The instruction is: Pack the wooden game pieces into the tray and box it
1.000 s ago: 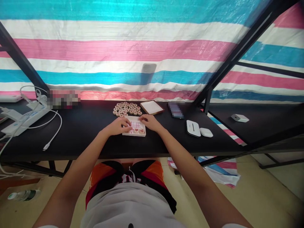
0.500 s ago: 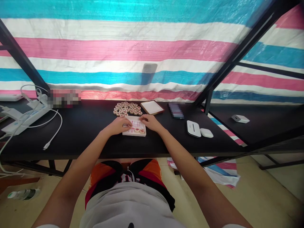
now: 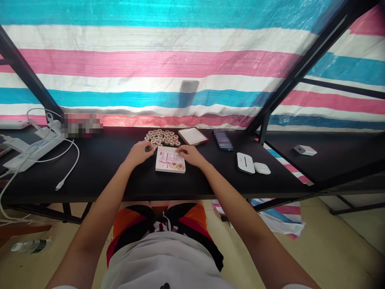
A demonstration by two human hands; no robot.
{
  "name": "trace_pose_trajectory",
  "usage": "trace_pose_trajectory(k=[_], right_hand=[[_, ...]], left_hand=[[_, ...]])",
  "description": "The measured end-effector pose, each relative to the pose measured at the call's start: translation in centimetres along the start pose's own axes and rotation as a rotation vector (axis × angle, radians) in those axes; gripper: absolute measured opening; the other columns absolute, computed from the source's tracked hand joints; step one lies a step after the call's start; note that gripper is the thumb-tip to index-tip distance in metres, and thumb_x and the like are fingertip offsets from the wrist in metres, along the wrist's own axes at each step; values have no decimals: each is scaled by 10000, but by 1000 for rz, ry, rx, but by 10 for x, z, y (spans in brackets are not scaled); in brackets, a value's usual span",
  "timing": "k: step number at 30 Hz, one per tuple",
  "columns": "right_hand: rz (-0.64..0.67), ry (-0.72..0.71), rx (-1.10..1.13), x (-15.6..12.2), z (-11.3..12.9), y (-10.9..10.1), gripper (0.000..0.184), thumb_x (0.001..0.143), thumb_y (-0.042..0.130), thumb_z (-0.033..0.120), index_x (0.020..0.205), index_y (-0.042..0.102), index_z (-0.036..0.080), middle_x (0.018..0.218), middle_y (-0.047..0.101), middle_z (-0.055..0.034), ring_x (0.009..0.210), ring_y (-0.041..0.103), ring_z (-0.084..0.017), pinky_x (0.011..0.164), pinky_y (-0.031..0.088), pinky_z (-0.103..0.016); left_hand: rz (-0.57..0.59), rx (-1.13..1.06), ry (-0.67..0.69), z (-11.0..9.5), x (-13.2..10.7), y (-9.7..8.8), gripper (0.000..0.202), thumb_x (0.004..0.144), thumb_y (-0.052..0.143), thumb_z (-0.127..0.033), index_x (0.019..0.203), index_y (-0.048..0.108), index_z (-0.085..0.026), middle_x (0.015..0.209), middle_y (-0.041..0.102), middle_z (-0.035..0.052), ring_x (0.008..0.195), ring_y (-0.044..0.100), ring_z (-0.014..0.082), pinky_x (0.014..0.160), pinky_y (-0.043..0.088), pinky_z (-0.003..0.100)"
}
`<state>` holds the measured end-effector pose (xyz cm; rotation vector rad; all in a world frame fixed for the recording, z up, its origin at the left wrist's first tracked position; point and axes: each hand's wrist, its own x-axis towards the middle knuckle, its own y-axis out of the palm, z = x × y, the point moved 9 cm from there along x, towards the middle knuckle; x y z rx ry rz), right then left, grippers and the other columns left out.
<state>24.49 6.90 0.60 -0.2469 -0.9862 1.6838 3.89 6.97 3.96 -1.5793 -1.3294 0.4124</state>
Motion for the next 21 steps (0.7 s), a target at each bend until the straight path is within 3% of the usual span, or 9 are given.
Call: trace_pose_trajectory(k=[3, 6, 11, 12, 14, 16, 21], right_hand=[[-1, -2, -2, 0, 1, 0, 222, 785, 478, 116, 872, 679, 154, 828, 661, -36, 685, 532, -128, 697, 413, -264], [1, -1, -7, 0, 1, 0, 213, 787, 482, 121, 866, 678, 152, 825, 659, -35, 674, 523, -124, 695, 411, -263], [5, 5, -17, 1, 1, 1, 209, 785, 489, 125, 865, 679, 160, 814, 657, -28, 664, 526, -123, 679, 412, -258], [4, 7, -15, 1, 1, 1, 210, 782, 489, 120, 864, 679, 161, 816, 659, -28, 666, 532, -123, 681, 414, -258], [3, 13, -9, 1, 1, 0, 221, 771, 485, 100, 860, 677, 160, 825, 666, -29, 682, 547, -126, 698, 421, -261], [2, 19, -3, 0, 2, 0, 234, 760, 478, 80, 859, 675, 159, 830, 671, -30, 705, 560, -130, 718, 427, -264], [0, 23, -7, 0, 3, 0, 233, 764, 475, 82, 858, 675, 157, 837, 674, -29, 702, 561, -128, 703, 428, -259]], left_hand=[[107, 66, -32, 12, 1, 12, 131, 793, 561, -316, 775, 646, -218, 881, 689, 27, 849, 595, 215, 742, 432, 316], [87, 85, -24, 10, 1, 12, 163, 817, 541, -307, 833, 682, -228, 948, 694, 30, 906, 597, 223, 784, 433, 327], [-122, 213, 135, -31, -6, 4, 228, 875, 486, -275, 894, 697, -192, 952, 682, 75, 970, 569, 244, 903, 393, 391], [-109, 220, 213, -45, -8, 10, 233, 882, 480, -266, 896, 699, -190, 958, 681, 76, 995, 562, 244, 933, 376, 398], [28, 169, 395, -71, -15, 30, 227, 884, 512, -315, 905, 706, -200, 963, 682, 64, 1003, 564, 226, 959, 368, 377], [131, 102, 472, -84, -19, 43, 244, 868, 562, -387, 946, 712, -212, 996, 682, 54, 1002, 569, 219, 955, 377, 361], [281, 27, 533, -86, -21, 57, 341, 841, 618, -427, 1128, 686, -255, 1145, 674, 43, 1082, 542, 229, 970, 370, 348]])
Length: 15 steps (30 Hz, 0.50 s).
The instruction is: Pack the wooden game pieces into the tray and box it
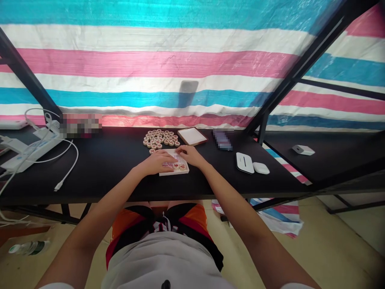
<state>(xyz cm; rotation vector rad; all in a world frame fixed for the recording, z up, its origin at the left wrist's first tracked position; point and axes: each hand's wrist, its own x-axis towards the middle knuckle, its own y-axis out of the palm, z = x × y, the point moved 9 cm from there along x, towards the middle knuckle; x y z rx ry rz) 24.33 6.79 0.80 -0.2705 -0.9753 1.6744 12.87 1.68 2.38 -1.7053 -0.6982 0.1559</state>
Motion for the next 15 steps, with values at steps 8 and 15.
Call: trace_pose_trajectory(k=[8, 15], right_hand=[[4, -14, -13, 0, -3, 2, 235, 772, 479, 95, 868, 682, 162, 844, 677, -33, 721, 572, -135, 713, 433, -268], [10, -17, -7, 0, -3, 2, 241, 770, 479, 102, 876, 687, 162, 841, 673, -31, 700, 555, -130, 706, 423, -267]], left_hand=[[67, -64, -12, -2, 4, 7, 228, 830, 608, -368, 1007, 726, -286, 1012, 724, 5, 1057, 567, 227, 1003, 339, 350], [-126, -112, -100, 5, -5, -24, 193, 840, 559, -353, 898, 686, -218, 945, 692, 35, 940, 601, 197, 969, 398, 345]])
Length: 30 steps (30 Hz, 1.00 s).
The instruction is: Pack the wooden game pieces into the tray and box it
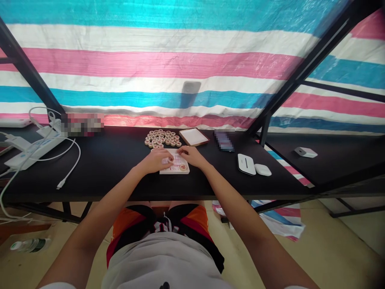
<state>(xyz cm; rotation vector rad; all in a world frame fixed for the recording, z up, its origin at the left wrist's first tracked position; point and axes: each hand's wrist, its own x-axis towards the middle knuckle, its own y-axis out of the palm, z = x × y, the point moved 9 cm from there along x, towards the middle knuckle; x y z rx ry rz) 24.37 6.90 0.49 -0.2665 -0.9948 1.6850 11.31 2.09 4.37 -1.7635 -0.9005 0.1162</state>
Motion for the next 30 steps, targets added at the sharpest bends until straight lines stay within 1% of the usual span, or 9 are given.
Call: trace_pose_trajectory(k=[3, 5, 9, 12, 14, 16, 19, 23, 30], right_hand=[[0, 9, 0, 0, -1, 0, 231, 776, 483, 124, 874, 689, 157, 819, 664, -32, 672, 535, -128, 680, 412, -263], [-4, 9, 4, 0, -1, -1, 226, 781, 484, 137, 875, 689, 153, 798, 654, -30, 661, 525, -126, 673, 408, -261], [-7, -4, 10, 0, -1, -1, 220, 787, 481, 140, 870, 684, 149, 786, 645, -27, 650, 510, -121, 676, 406, -260], [-10, -7, 10, 0, 0, -1, 217, 785, 483, 137, 869, 682, 151, 785, 645, -26, 655, 510, -121, 682, 408, -261], [-10, -8, 12, 0, 0, -1, 222, 781, 482, 133, 874, 682, 154, 788, 647, -25, 661, 516, -122, 682, 409, -261], [-8, -6, 12, 0, 0, -1, 226, 780, 480, 132, 878, 683, 156, 794, 649, -26, 667, 523, -124, 679, 410, -260], [-5, 3, 3, 0, 0, -1, 224, 782, 481, 129, 876, 683, 158, 803, 655, -27, 675, 532, -126, 681, 413, -261], [-11, 5, 3, 0, 2, -2, 239, 771, 480, 94, 880, 682, 159, 842, 673, -34, 707, 555, -129, 714, 429, -269], [5, 12, 2, -1, 6, -3, 244, 761, 482, 70, 878, 679, 153, 873, 686, -43, 732, 575, -135, 738, 440, -274]], left_hand=[[-225, 16, -175, 34, -11, -35, 227, 825, 567, -362, 968, 641, -202, 979, 675, 48, 934, 591, 203, 903, 433, 337], [-312, 42, -326, 62, -23, -52, 244, 812, 579, -386, 968, 617, -203, 962, 662, 54, 916, 587, 214, 841, 451, 334], [-210, 152, -513, 101, -36, -52, 166, 799, 573, -374, 811, 611, -213, 874, 662, 61, 910, 577, 251, 776, 442, 345], [-82, 184, -541, 106, -37, -39, 168, 817, 543, -359, 806, 632, -218, 882, 665, 65, 900, 577, 257, 760, 440, 347], [-94, 241, -539, 99, -34, -38, 179, 833, 526, -348, 852, 646, -217, 920, 659, 74, 919, 575, 262, 780, 439, 356], [-177, 314, -513, 84, -30, -43, 191, 847, 513, -327, 897, 652, -206, 968, 648, 88, 962, 563, 271, 824, 431, 375], [-217, 284, -329, 48, -15, -35, 196, 871, 491, -290, 922, 656, -198, 997, 649, 82, 994, 554, 253, 902, 414, 383], [4, 104, 4, 0, 4, 4, 179, 846, 553, -278, 964, 676, -223, 1004, 658, 47, 999, 566, 215, 982, 384, 361], [243, -32, 152, -17, 17, 35, 226, 815, 639, -277, 1030, 699, -247, 1078, 703, 22, 1022, 593, 212, 950, 398, 323]])
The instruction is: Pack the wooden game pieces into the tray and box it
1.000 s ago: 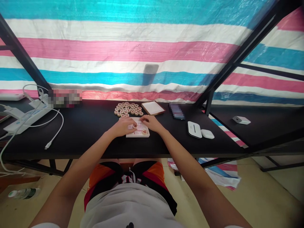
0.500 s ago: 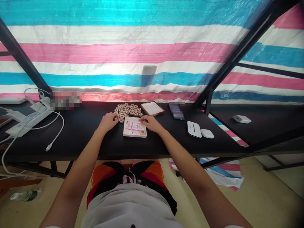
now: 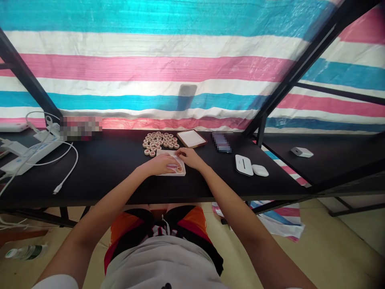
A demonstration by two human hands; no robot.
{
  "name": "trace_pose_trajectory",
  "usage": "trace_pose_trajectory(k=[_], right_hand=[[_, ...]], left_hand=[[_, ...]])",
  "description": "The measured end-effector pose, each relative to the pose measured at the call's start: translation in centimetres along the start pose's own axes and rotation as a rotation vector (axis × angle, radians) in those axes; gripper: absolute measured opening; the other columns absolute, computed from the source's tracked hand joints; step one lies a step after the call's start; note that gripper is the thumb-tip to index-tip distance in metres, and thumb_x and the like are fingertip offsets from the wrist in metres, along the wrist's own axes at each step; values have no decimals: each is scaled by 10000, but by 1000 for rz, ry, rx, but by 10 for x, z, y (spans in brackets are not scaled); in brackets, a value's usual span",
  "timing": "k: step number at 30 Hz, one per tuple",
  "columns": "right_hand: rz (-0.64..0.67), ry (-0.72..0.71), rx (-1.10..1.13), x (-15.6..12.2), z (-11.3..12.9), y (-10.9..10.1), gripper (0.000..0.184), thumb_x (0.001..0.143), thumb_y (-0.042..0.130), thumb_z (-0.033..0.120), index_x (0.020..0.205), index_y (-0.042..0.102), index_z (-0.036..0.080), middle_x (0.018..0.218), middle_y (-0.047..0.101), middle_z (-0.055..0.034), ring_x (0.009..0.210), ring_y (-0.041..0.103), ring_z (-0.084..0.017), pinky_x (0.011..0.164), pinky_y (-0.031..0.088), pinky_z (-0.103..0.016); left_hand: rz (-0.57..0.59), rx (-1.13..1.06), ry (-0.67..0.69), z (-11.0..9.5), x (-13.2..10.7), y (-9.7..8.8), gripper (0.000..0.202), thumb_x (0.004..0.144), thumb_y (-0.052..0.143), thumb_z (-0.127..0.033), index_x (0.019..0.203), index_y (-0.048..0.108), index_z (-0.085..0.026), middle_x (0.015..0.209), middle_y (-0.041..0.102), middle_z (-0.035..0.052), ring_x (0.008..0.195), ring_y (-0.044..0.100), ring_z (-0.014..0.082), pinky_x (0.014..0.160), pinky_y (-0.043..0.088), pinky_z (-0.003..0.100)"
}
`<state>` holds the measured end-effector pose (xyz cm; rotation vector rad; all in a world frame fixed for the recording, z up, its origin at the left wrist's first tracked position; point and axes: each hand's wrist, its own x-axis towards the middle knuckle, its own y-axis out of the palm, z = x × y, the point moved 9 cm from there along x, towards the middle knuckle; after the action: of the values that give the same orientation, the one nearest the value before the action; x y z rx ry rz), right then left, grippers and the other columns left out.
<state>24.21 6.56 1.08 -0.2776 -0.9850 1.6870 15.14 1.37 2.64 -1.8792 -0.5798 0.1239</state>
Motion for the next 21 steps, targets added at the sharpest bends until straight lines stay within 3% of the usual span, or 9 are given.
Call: trace_pose_trajectory(k=[4, 9, 11, 13, 15, 18, 21], right_hand=[[-1, -3, 13, 0, 0, 0, 251, 752, 478, 59, 871, 678, 154, 861, 685, -39, 731, 578, -133, 737, 438, -269], [6, -27, 23, 0, -1, 1, 254, 741, 476, 64, 858, 681, 156, 826, 678, -29, 722, 567, -135, 711, 423, -261], [6, -28, 21, 0, -1, 1, 251, 742, 474, 67, 850, 680, 159, 814, 675, -26, 713, 562, -134, 702, 417, -258], [1, -23, 14, 0, -2, 0, 242, 748, 476, 74, 849, 677, 162, 821, 673, -28, 725, 564, -137, 708, 416, -258], [-1, -21, 5, 0, -2, 0, 235, 758, 477, 83, 857, 675, 162, 836, 670, -33, 740, 565, -140, 722, 415, -263], [-10, -15, -3, 1, -6, 0, 229, 778, 473, 105, 870, 675, 158, 837, 663, -36, 721, 555, -139, 722, 414, -271], [-14, -11, -2, 2, -10, 1, 219, 790, 479, 127, 875, 678, 160, 822, 656, -31, 694, 540, -135, 711, 413, -272]], left_hand=[[18, -15, 68, -9, 14, 5, 150, 820, 624, -236, 936, 717, -254, 1018, 723, 5, 986, 625, 191, 960, 396, 308], [8, 53, 7, -13, 29, 16, 110, 794, 619, -220, 857, 710, -225, 904, 714, 28, 906, 623, 210, 830, 463, 303], [-21, 60, 6, -15, 28, 10, 102, 783, 615, -213, 837, 701, -219, 879, 707, 28, 893, 616, 208, 835, 459, 305], [-97, 37, 1, -11, 19, -8, 103, 790, 604, -232, 847, 689, -219, 884, 702, 18, 897, 608, 196, 873, 442, 302], [-211, 11, -109, 12, 1, -37, 145, 800, 595, -290, 897, 679, -223, 913, 694, 15, 888, 601, 189, 843, 446, 296], [-404, 8, -354, 63, -42, -81, 179, 795, 587, -354, 868, 666, -211, 894, 682, 20, 865, 589, 186, 794, 442, 288], [-485, -48, -599, 114, -85, -94, 268, 764, 614, -454, 822, 650, -196, 778, 655, 16, 728, 564, 167, 683, 430, 271]])
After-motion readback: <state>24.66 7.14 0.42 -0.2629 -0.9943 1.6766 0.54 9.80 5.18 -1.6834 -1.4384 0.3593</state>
